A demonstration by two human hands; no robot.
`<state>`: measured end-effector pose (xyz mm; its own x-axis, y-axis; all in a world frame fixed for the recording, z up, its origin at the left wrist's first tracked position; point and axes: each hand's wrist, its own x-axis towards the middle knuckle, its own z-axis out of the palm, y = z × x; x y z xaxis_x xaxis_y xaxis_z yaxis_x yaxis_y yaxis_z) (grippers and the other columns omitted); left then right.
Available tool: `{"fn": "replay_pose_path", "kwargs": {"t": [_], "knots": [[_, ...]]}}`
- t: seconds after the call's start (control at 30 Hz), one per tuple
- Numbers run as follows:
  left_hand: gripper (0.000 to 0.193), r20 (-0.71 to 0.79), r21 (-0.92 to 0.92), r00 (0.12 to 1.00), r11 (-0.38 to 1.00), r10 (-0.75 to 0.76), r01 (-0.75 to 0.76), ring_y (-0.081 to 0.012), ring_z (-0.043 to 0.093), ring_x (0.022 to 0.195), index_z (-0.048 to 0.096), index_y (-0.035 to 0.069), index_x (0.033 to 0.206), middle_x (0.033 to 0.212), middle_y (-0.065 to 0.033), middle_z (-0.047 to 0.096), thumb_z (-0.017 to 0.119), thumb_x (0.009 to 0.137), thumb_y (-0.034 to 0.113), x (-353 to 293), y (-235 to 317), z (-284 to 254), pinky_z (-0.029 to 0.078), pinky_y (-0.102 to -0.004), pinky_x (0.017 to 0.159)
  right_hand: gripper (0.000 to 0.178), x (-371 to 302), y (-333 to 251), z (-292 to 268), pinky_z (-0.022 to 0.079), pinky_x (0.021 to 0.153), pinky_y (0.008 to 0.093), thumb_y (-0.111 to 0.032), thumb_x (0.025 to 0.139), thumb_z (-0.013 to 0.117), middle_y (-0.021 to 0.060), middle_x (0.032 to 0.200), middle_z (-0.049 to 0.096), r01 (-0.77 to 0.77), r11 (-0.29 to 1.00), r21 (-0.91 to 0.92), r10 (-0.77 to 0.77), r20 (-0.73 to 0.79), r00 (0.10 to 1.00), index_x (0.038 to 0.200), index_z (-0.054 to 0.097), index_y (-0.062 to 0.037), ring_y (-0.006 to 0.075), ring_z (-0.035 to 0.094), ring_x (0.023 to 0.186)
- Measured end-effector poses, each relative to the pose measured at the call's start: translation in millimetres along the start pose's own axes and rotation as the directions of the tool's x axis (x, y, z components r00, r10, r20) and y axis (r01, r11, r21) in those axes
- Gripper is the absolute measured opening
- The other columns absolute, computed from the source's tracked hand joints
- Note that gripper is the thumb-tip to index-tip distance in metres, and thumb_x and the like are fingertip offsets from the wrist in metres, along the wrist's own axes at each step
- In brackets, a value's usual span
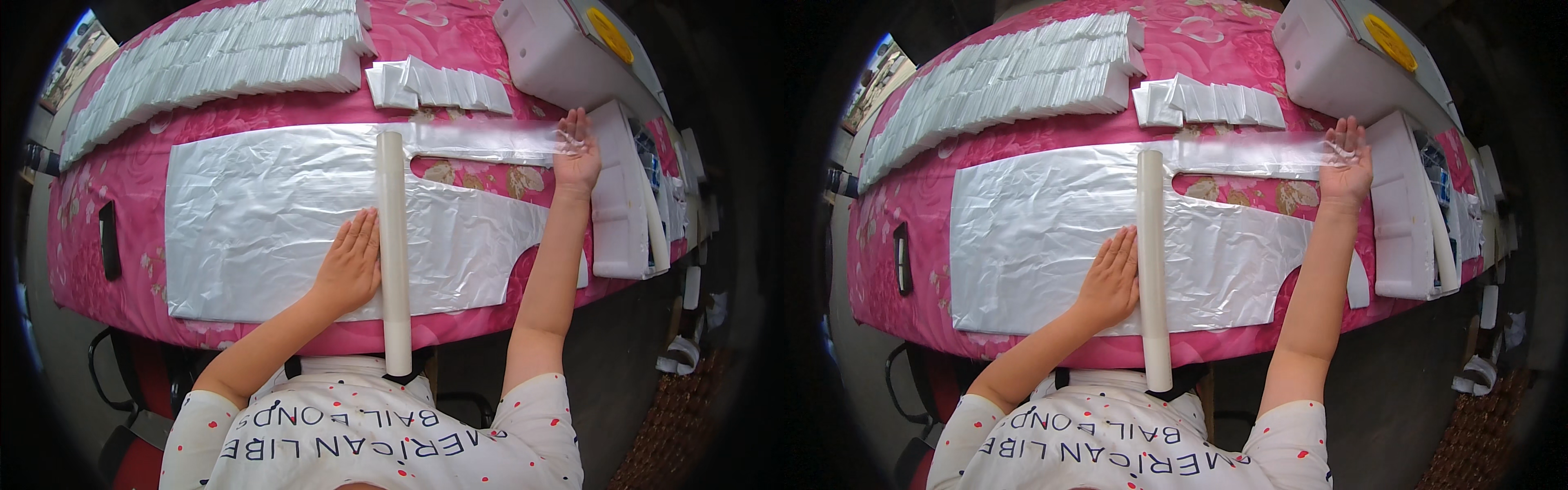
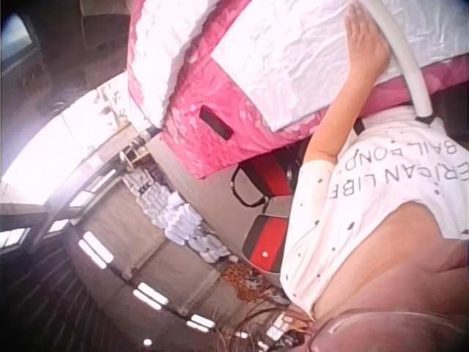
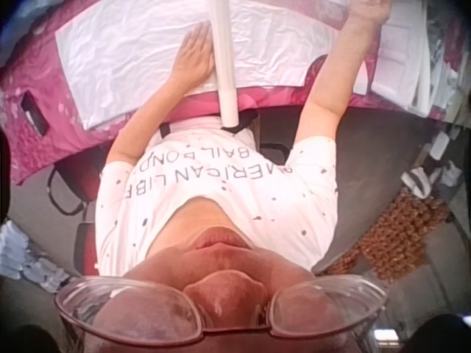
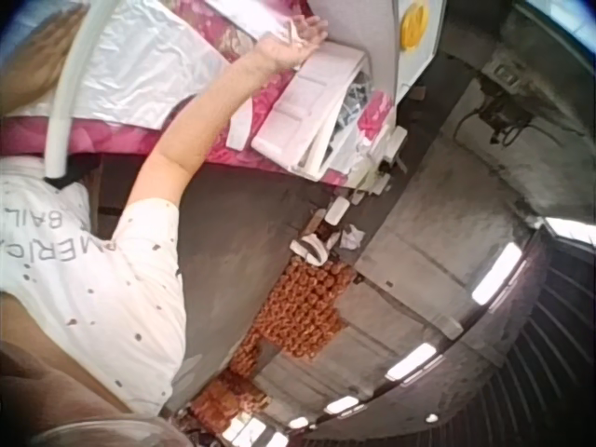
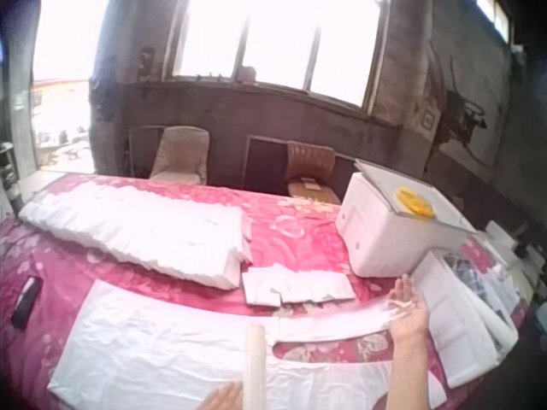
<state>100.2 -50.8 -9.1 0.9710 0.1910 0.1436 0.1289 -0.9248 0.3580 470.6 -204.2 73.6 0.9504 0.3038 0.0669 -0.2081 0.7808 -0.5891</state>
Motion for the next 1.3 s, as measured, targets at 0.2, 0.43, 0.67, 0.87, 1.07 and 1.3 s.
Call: {"fn": "replay_pose_path", "kwargs": {"t": [0.2, 0.43, 0.67, 0.87, 1.07, 1.3], "knots": [[0.057, -0.018, 0.023, 1.000, 1.000, 0.007, -0.007, -0.0326, 0.024, 0.134, 0.029, -0.010, 0.133, 0.141, -0.0232, 0.028, 0.037, 0.084, 0.018, -1, 0, 0, 0.015, -0.0417, 0.110, 0.037, -113, 148, 118, 0.041, 0.093, 0.0346, -0.008, 0.091, 0.038, 0.0151, 0.125, 0.051, 0.364, 0.743, -0.561, 0.044, 0.584, 0.811, 0.126, 0.043, 0.0037, 0.0234, 0.050, 0.112], [0.059, -0.038, 0.006, 0.999, 1.000, 0.024, -0.024, -0.0321, 0.019, 0.135, 0.025, -0.009, 0.135, 0.143, -0.0230, 0.023, 0.038, 0.084, 0.018, -2, -6, 11, 0.014, -0.0426, 0.110, 0.043, -306, 326, 187, 0.023, 0.103, 0.0505, -0.019, 0.090, 0.042, 0.0228, 0.130, 0.043, 0.544, 0.369, -0.754, 0.525, 0.652, 0.547, 0.128, 0.041, 0.0009, 0.0396, 0.031, 0.126], [0.061, -0.058, -0.077, 0.998, 0.997, 0.013, -0.018, -0.0325, 0.014, 0.137, 0.024, -0.011, 0.134, 0.143, -0.0242, 0.022, 0.041, 0.083, 0.017, -6, -8, 12, 0.011, -0.0430, 0.111, 0.060, -333, 323, 190, 0.018, 0.107, 0.0485, -0.028, 0.084, 0.053, 0.0227, 0.141, 0.028, 0.624, 0.307, -0.719, 0.800, 0.550, 0.241, 0.134, 0.033, -0.0006, 0.0397, 0.017, 0.134], [0.051, -0.290, -0.582, 0.950, 0.809, -0.111, -0.083, -0.0276, 0.041, 0.119, 0.034, -0.007, 0.131, 0.138, -0.0209, 0.033, 0.045, 0.084, 0.011, -9, -35, -1, 0.033, -0.0374, 0.099, 0.054, -300, 188, 147, 0.024, 0.104, 0.0468, -0.017, 0.076, 0.063, 0.0196, 0.135, 0.038, 0.648, 0.424, -0.633, 0.503, 0.759, 0.412, 0.125, 0.046, -0.0025, 0.0382, 0.027, 0.129], [0.044, 0.159, -0.977, 0.918, 0.074, -0.362, 0.199, -0.0178, 0.056, 0.091, 0.041, -0.002, 0.127, 0.124, -0.0124, 0.047, 0.040, 0.093, 0.025, 45, -69, -40, 0.044, -0.0268, 0.075, 0.040, -277, 96, 65, 0.036, 0.098, 0.0418, -0.007, 0.075, 0.061, 0.0151, 0.124, 0.051, 0.684, 0.146, -0.715, 0.377, 0.679, 0.630, 0.115, 0.055, -0.0031, 0.0351, 0.046, 0.117], [0.059, 0.498, -0.793, 0.828, -0.522, -0.259, 0.314, -0.0194, 0.057, 0.087, 0.036, -0.002, 0.128, 0.123, -0.0117, 0.049, 0.031, 0.094, 0.046, 93, -63, -22, 0.045, -0.0292, 0.072, 0.042, -267, 71, 11, 0.036, 0.098, 0.0402, -0.017, 0.082, 0.058, 0.0163, 0.131, 0.045, 0.622, 0.140, -0.770, 0.501, 0.597, 0.626, 0.121, 0.052, -0.0023, 0.0332, 0.044, 0.120]]}}
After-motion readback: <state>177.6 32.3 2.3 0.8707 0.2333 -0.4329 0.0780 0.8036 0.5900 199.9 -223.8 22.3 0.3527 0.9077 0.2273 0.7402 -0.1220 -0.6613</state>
